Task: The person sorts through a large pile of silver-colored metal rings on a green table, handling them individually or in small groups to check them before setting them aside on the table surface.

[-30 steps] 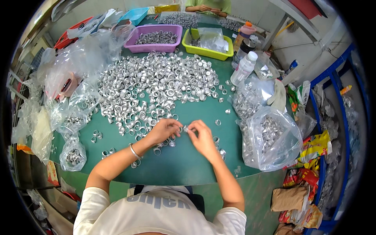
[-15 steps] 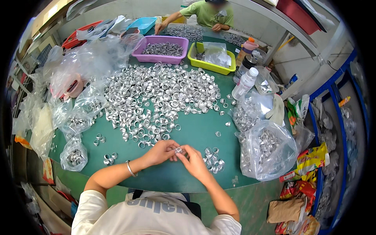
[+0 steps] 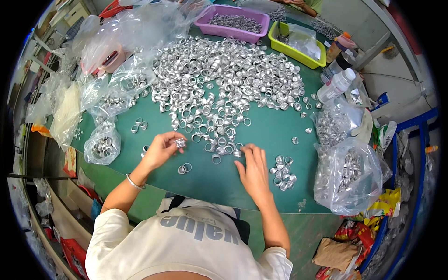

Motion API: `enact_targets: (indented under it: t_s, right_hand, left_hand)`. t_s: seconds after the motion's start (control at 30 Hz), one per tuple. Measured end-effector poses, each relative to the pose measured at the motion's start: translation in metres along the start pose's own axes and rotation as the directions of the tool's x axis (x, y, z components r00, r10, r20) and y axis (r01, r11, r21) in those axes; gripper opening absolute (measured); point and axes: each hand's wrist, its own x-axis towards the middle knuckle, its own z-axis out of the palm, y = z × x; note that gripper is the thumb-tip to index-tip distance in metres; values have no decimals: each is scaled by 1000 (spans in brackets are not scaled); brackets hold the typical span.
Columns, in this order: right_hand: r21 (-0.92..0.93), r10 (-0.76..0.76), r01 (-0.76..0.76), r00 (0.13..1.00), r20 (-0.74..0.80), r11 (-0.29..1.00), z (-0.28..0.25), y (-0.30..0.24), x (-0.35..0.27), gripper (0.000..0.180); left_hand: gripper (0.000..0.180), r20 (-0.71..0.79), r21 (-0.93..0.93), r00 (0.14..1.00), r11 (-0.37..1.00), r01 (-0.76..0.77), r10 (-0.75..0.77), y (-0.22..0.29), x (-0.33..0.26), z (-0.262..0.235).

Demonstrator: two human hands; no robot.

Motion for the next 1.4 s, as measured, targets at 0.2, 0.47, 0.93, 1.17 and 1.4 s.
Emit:
enact_targets:
  t_s: [0.2, 0.47, 0.93, 1.17, 1.4]
  right_hand:
    - [-39, -299, 308, 943, 145, 951, 41, -21, 22, 46]
    - [-302, -239, 215, 970, -46, 929, 34, 26, 25, 31]
    - [-219, -297, 249, 929, -222, 943, 64, -17, 65, 11]
    - [-76, -248, 242, 965, -81, 967, 52, -8, 71, 23]
    - [-258, -308, 289, 951, -35, 922, 62, -19, 89, 15]
  left_hand:
    - [29, -38, 234, 987, 962, -143, 156, -27, -7, -7]
    - [25, -48, 271, 980, 947, -172, 192, -26, -1, 8]
    - [27, -8, 700, 849, 609, -372, 529, -28, 42, 35]
    - [31, -94, 590, 790, 673, -445, 605, -24, 44, 33]
    - [26, 7, -627, 1000, 779, 12, -9, -22, 41, 20]
